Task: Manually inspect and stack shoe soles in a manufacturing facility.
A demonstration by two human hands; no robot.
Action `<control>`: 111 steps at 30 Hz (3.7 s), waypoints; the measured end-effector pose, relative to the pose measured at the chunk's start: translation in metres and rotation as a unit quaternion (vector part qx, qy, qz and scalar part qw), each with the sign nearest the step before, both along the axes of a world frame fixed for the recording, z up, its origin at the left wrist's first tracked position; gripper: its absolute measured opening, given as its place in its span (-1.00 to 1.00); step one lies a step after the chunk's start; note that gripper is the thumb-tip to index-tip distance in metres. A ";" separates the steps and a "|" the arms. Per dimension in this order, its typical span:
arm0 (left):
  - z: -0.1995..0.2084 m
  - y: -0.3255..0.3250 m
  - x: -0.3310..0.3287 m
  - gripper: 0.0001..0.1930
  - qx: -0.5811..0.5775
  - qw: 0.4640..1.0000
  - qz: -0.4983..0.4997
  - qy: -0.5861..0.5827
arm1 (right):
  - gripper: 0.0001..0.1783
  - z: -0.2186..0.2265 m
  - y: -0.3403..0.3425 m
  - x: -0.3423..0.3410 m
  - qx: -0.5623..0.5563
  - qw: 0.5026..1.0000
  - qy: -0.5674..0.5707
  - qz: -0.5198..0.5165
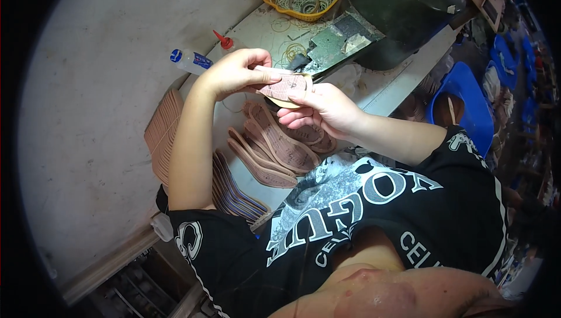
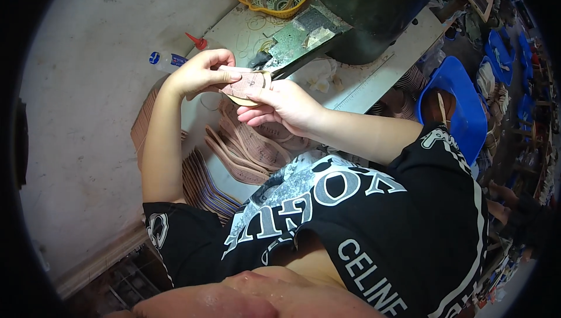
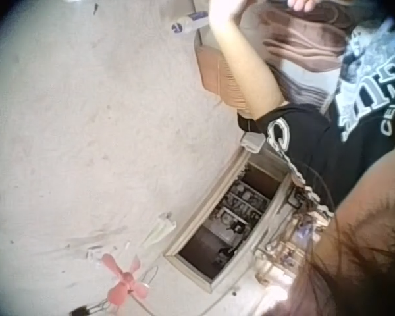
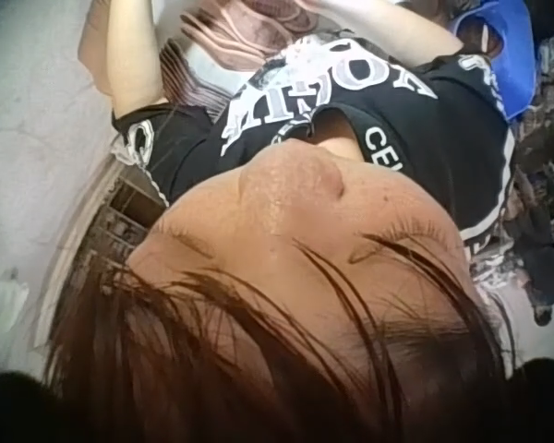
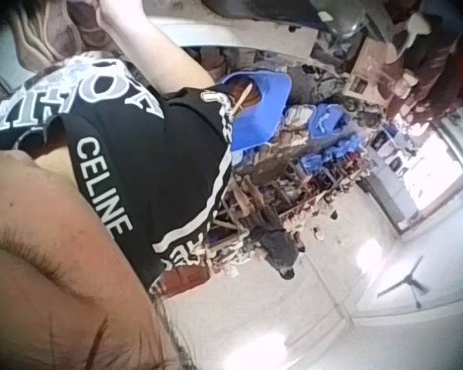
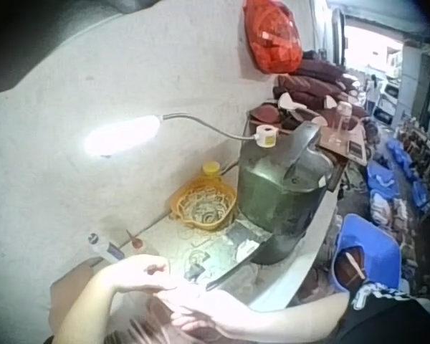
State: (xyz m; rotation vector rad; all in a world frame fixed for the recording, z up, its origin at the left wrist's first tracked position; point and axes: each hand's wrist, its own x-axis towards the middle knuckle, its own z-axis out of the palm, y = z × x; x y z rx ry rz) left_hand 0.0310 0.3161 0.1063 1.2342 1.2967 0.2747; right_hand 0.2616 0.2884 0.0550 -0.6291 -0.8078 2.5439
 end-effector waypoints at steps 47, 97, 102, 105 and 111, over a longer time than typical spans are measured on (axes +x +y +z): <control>-0.004 -0.061 0.037 -0.64 -0.058 0.981 0.184 0.024 | -0.72 -0.014 0.039 -0.013 0.084 0.992 -0.065 0.070; -0.013 -0.147 0.124 -0.51 0.236 0.810 0.389 -0.369 | -0.06 0.060 -0.008 0.035 0.332 0.936 0.091 0.078; -0.008 -0.140 0.137 -0.46 0.163 0.777 0.403 -0.454 | 0.23 0.048 -0.017 0.031 0.372 0.925 0.073 0.030; -0.014 -0.136 0.140 -0.46 0.119 0.741 0.395 -0.530 | 0.23 0.055 -0.018 0.035 0.387 0.921 0.042 0.025; -0.037 -0.121 0.146 -0.50 0.191 0.708 0.505 -0.455 | -0.52 0.068 -0.019 0.043 0.417 0.909 0.000 -0.005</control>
